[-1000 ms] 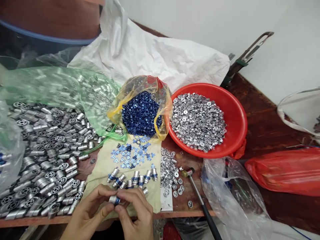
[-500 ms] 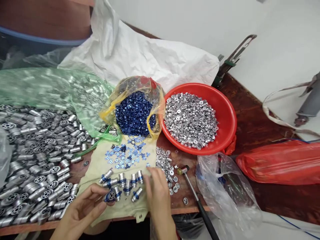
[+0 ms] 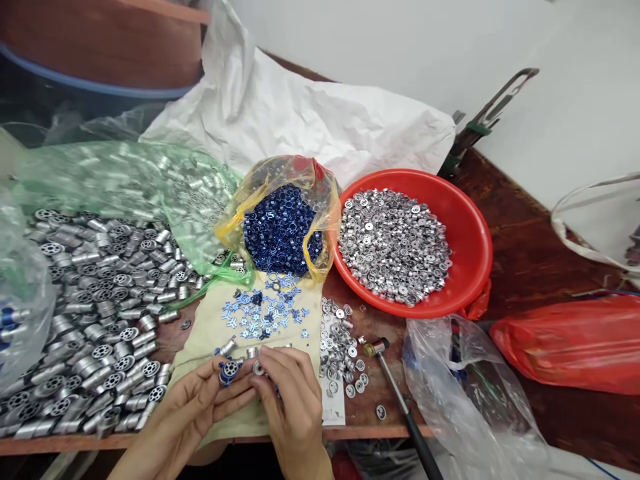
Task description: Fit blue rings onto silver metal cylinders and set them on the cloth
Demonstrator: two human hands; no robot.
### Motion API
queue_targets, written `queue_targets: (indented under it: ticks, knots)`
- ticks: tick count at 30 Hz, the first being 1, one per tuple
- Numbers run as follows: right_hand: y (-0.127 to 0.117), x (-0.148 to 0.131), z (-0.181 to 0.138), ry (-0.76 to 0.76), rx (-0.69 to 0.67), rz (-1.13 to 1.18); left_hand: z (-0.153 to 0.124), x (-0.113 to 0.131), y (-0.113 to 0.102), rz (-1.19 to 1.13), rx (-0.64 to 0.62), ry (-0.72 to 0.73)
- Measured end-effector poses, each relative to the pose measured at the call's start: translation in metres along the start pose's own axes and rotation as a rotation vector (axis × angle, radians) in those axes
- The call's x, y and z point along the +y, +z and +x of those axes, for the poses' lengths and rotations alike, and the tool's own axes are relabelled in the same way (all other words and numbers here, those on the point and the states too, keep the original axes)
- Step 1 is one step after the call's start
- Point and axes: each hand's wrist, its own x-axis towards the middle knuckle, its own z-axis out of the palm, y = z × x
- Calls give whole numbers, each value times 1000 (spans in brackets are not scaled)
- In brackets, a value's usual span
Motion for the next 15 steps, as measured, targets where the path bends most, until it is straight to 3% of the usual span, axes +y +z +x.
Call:
queue_targets:
  ticks: [3, 7, 10, 15]
  knots:
    - [0, 1, 3, 72, 38, 17, 2, -2, -7, 173, 4, 121]
    - [0, -5, 8, 275, 61, 262, 4, -4, -18, 422, -14, 246]
    - [5, -11, 9, 295, 8, 339, 5, -3, -23, 499, -61, 257]
    - [9, -11, 8, 324, 53, 359, 5, -4, -25, 514, -43, 285]
